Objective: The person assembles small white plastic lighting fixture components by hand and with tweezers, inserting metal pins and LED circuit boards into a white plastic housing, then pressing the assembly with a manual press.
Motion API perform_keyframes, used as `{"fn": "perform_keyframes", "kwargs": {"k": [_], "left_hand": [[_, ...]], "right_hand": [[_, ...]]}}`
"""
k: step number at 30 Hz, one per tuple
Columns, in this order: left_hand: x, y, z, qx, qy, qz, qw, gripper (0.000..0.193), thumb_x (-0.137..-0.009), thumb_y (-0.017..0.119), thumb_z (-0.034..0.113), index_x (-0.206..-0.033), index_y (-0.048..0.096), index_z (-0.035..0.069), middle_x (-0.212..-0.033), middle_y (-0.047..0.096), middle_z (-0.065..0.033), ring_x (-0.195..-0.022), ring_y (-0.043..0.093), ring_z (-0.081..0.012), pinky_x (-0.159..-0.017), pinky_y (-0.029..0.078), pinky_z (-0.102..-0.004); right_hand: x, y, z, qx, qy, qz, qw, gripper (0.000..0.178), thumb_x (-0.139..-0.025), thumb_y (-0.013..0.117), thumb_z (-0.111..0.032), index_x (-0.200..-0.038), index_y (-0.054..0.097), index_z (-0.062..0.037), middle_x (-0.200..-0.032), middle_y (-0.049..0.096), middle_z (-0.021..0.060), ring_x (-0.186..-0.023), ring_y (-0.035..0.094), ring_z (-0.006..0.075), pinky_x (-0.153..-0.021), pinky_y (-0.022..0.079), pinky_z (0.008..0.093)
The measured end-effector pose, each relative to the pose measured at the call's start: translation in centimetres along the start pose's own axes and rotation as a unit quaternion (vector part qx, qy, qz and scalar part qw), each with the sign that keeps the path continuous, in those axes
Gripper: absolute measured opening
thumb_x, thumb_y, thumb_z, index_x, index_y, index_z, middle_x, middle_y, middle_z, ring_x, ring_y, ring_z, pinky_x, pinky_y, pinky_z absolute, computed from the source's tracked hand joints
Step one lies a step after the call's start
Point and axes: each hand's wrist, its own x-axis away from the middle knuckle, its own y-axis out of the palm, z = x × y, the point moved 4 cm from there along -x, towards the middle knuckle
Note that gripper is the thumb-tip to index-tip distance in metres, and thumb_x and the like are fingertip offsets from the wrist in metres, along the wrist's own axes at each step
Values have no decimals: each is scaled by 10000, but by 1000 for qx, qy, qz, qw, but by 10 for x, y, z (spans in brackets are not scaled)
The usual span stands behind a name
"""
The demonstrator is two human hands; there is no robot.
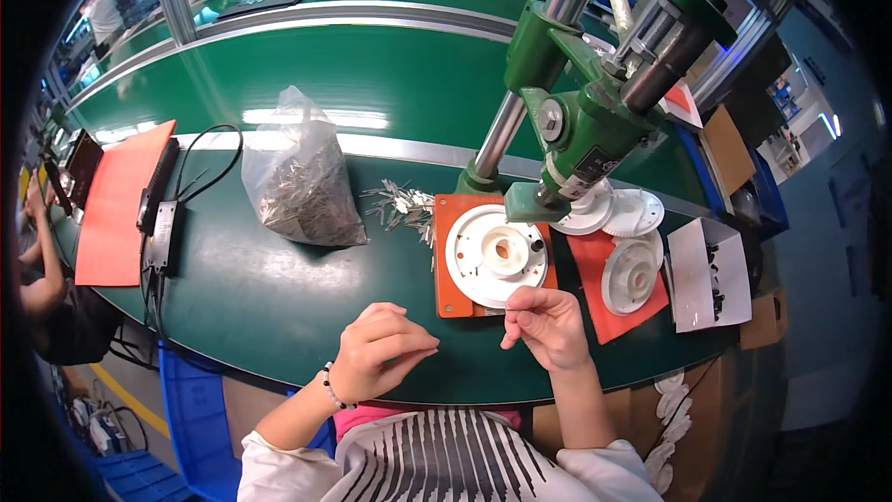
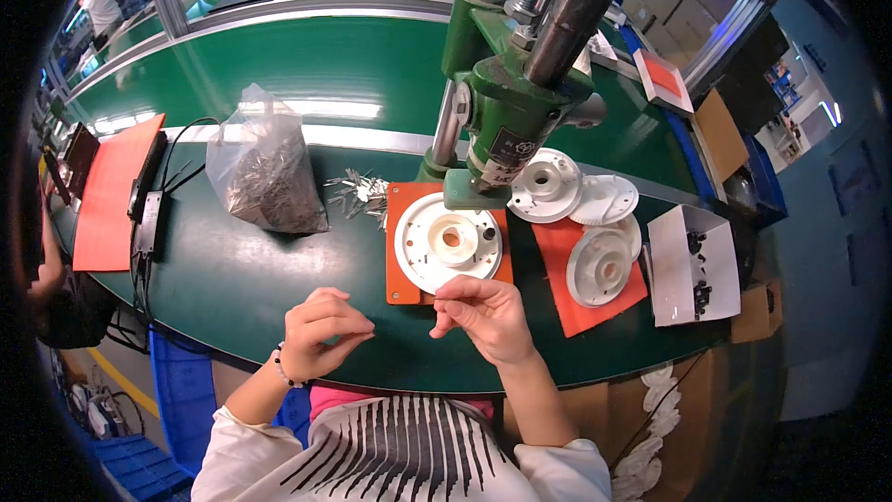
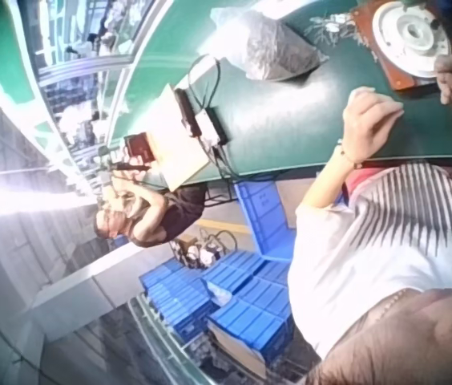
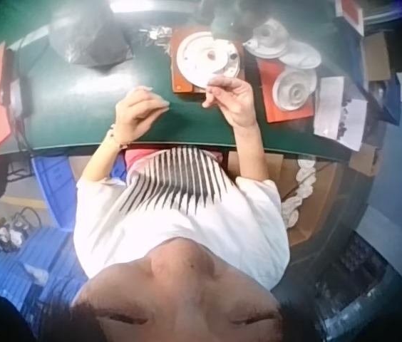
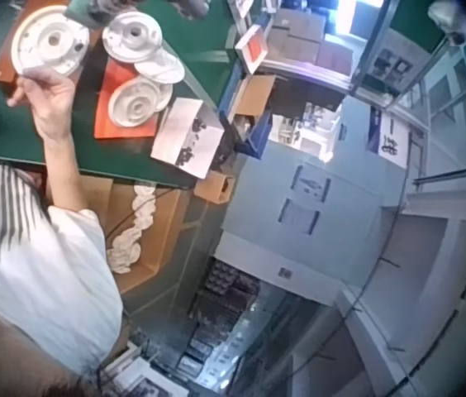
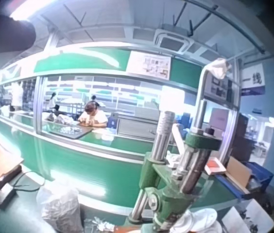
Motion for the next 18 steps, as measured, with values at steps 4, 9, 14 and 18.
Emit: {"fn": "perform_keyframes", "kwargs": {"k": [4,9,14,18], "left_hand": [[0,-4,-3,5,-10,9,1000,192,-642,720,15,-800,633,83,-729,615,-21,-653,581,-165,-736,452,-324],[5,-8,-11,2,-49,30,998,166,-629,711,-12,-758,638,62,-709,621,-42,-645,586,-182,-716,455,-321],[3,-1,-13,-6,-62,7,998,162,-619,699,-40,-739,632,45,-707,619,-51,-651,583,-191,-689,452,-315],[-10,18,-9,22,-66,-16,997,168,-624,709,-28,-757,640,46,-723,623,-49,-661,592,-193,-645,448,-291]], "right_hand": [[-5,3,5,-80,-15,-37,996,150,-848,554,-50,-938,593,64,-826,597,138,-666,613,178,-618,557,339],[-11,6,6,-83,-38,-9,996,146,-846,557,-53,-916,603,67,-824,597,129,-646,602,180,-604,549,330],[-5,4,-4,-10,-35,-26,999,108,-793,593,24,-882,633,70,-832,637,156,-631,629,174,-614,546,278],[4,-3,-9,35,-78,6,996,110,-757,610,77,-865,626,70,-837,645,164,-657,647,178,-602,542,246]]}}
